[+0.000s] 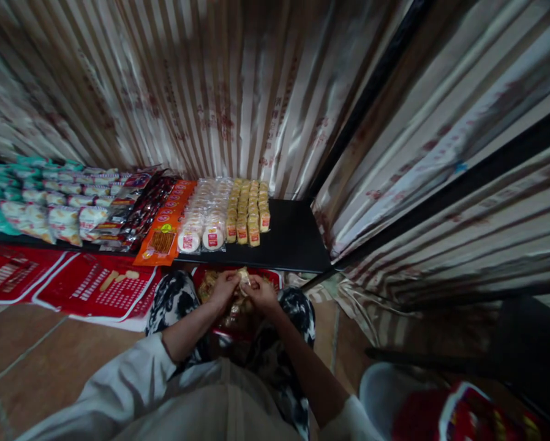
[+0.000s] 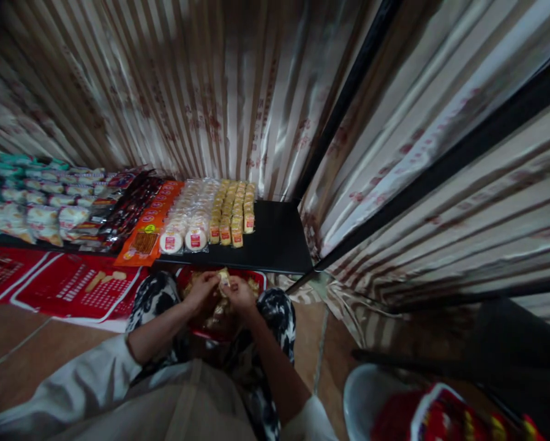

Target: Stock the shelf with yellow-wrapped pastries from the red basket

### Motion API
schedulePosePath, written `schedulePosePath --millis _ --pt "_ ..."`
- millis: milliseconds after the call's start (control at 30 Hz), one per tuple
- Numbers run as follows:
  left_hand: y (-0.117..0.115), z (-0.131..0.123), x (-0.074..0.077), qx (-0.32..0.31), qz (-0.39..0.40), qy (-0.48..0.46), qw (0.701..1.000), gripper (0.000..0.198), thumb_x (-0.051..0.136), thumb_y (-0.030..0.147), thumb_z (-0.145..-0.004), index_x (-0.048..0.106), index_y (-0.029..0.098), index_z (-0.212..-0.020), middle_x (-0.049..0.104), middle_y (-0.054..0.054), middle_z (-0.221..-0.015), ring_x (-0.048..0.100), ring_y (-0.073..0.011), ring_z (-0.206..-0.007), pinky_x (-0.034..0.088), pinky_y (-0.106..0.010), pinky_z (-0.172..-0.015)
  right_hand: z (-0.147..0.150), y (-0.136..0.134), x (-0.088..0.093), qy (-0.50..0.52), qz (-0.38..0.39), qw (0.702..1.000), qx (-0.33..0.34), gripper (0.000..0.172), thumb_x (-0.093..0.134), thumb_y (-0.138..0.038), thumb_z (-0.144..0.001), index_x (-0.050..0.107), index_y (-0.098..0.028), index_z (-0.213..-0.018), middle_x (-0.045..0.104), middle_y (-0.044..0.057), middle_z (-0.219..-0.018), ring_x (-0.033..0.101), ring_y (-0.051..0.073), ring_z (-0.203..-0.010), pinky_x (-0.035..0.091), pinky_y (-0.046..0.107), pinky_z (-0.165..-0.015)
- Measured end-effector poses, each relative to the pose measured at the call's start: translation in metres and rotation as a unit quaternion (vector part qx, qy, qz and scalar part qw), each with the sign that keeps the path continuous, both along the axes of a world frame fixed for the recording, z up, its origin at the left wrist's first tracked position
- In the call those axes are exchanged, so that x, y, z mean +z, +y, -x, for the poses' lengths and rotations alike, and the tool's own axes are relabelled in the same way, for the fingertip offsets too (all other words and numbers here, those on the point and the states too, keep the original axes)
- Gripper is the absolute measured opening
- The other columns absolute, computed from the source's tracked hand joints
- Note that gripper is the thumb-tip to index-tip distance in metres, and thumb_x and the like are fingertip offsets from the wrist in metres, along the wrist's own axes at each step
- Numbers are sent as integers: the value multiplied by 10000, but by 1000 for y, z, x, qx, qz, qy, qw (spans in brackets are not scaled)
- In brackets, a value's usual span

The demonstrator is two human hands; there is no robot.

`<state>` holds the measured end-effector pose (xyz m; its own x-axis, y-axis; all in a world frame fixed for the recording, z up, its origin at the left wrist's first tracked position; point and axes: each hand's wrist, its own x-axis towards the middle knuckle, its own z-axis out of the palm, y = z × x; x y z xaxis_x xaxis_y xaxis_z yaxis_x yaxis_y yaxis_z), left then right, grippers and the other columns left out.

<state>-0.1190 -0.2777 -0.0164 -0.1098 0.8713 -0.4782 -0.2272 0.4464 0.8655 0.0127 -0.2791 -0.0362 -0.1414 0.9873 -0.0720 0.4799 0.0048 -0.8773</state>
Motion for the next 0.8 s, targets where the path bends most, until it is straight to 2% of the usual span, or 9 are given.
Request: schedulePosePath --millis 67,133,200,267,400,500,667,800 --pt "0 -5 4 -2 -7 -23 1000 345 715 373 -608 588 147 -837 599 -1 -699 545 -85 -581 404 -179 -504 -3 -3 10 -134 -92 987 -18 290 554 -394 -783 629 -186 -971 642 64 -858 568 208 -828 449 328 -762" --pt "-1 -11 7 3 -26 -48 999 381 724 388 -595 594 149 -861 620 -21 -768 574 -105 -655 437 -200 -570 -3 -6 20 -236 -167 957 -28 295 550 -361 -796 618 -175 -1014 614 91 -918 521 242 -913 420 359 -823" --pt "0 -15 9 14 -54 -50 997 382 720 397 -602 602 150 -869 623 -27 -790 578 -110 -692 446 -211 -622 -2 -10 27 -281 -207 937 -24 304 534 -329 -813 601 -165 -1061 597 105 -964 488 256 -952 406 368 -854" --pt "1 -17 10 24 -72 -34 996 363 717 372 -603 608 152 -870 617 -19 -773 569 -108 -690 441 -213 -640 0 -13 30 -287 -228 930 -16 320 515 -303 -827 584 -159 -1104 587 110 -1018 468 259 -984 400 369 -874" --pt "6 -14 10 45 -70 -31 996 361 700 265 -582 608 153 -913 625 -13 -783 570 -111 -682 443 -224 -654 1 -16 26 -226 -254 941 -3 393 502 -310 -833 540 -166 -1197 574 103 -1120 461 251 -1041 397 377 -911" --pt "9 -10 17 35 -43 -78 995 383 637 209 -615 599 145 -991 648 -23 -806 582 -113 -671 453 -231 -648 -3 -14 23 -156 -241 958 -22 337 470 -314 -850 583 -196 -1144 606 81 -1094 502 229 -1026 412 375 -914" --pt "14 -10 35 -4 -11 -122 993 462 564 103 -618 591 150 -1077 677 -59 -959 617 -120 -729 471 -230 -678 -14 -2 19 -60 -147 981 -110 346 454 -347 -843 606 -174 -1102 635 99 -1077 559 232 -1006 454 400 -890" --pt "19 -16 39 -25 -27 -135 990 423 582 109 -630 602 144 -1050 656 -93 -1068 627 -136 -808 481 -238 -716 -20 4 11 78 -37 992 -89 373 513 -401 -798 600 -202 -1100 649 78 -1075 615 212 -933 525 345 -770"
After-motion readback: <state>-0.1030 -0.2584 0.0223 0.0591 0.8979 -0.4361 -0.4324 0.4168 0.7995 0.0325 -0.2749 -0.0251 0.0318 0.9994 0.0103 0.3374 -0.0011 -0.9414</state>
